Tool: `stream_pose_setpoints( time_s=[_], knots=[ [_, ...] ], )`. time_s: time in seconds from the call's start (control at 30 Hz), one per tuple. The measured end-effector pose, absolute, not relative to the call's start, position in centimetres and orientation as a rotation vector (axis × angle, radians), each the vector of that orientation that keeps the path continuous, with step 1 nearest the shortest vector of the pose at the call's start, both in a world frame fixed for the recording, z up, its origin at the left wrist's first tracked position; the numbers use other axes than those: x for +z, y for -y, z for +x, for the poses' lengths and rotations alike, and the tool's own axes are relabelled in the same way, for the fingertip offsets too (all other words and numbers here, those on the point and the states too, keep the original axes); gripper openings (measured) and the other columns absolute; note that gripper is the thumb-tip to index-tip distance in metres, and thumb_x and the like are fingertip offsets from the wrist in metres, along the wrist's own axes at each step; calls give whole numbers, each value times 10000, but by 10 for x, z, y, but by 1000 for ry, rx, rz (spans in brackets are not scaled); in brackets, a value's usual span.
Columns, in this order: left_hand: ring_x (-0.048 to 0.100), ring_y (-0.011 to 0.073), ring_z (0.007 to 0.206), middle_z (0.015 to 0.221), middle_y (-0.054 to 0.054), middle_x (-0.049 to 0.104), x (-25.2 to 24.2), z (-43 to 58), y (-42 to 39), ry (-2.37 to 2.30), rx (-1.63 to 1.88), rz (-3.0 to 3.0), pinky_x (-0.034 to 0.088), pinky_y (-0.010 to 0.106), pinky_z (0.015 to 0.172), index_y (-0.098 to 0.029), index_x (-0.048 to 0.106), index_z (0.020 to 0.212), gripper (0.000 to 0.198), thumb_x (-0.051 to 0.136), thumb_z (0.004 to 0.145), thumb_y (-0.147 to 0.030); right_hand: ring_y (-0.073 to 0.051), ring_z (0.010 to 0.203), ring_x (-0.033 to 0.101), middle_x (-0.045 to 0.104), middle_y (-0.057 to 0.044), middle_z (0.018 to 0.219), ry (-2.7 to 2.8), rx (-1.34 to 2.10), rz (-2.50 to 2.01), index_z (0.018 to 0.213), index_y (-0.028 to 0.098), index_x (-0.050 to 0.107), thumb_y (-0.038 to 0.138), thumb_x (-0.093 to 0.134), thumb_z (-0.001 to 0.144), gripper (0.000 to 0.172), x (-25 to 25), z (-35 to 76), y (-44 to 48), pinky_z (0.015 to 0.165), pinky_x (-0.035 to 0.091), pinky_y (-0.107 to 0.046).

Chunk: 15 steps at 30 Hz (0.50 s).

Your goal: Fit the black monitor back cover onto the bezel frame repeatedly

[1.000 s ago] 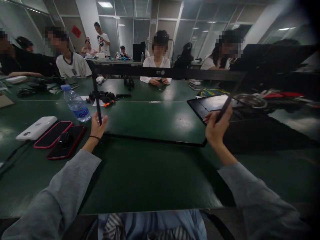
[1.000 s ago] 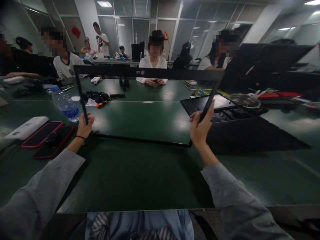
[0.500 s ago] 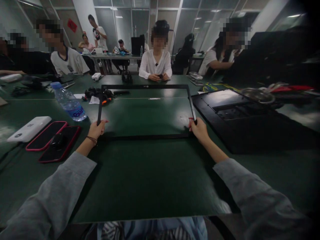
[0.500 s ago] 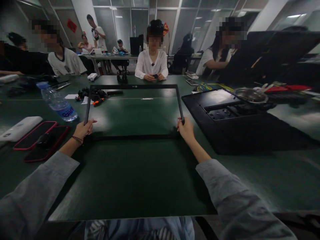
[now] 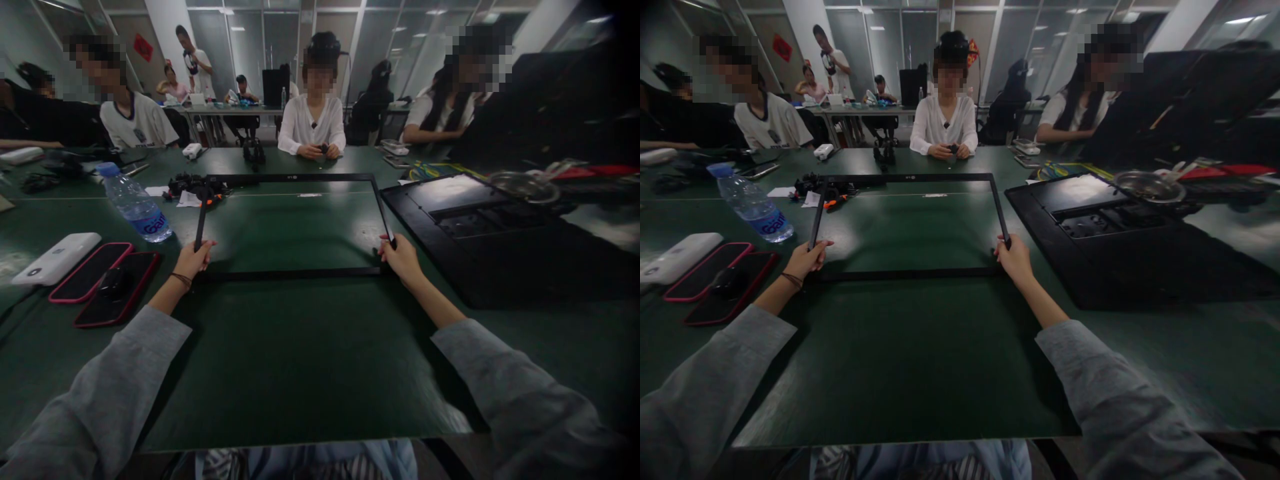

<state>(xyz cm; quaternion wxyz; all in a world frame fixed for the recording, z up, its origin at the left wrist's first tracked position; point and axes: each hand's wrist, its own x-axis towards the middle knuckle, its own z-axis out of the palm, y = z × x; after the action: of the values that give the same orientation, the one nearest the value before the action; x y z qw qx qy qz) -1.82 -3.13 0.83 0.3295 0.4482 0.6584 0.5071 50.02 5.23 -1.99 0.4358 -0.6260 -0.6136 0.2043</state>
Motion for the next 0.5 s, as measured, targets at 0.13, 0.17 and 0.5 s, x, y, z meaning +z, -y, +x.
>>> stream_pose_setpoints(
  time_s=[0.13,0.17,0.5],
  knots=[
    [348,65,320,475,-86,456,8,-18,31,-1734,1325,1161,300,214,369,-136,665,933,282,628,811,-388,-154,543,587,637,10,677,1526,514,-1570,1060,189,593,319,538,865,241,-20,500,-52,613,477,-312],
    [348,65,320,474,-87,455,9,-18,32,-1736,1323,1158,300,214,370,-135,663,932,279,622,811,-383,-152,545,588,638,10,679,1524,515,-1571,1058,187,595,308,535,863,237,-20,500,-52,617,476,-311],
    [362,70,334,493,-79,470,8,-19,31,-1751,1304,1188,318,225,390,-136,674,938,337,637,787,-435,-155,534,578,634,12,664,1505,535,-1590,1019,194,585,288,539,855,195,-15,497,-51,600,467,-315]
  ],
)
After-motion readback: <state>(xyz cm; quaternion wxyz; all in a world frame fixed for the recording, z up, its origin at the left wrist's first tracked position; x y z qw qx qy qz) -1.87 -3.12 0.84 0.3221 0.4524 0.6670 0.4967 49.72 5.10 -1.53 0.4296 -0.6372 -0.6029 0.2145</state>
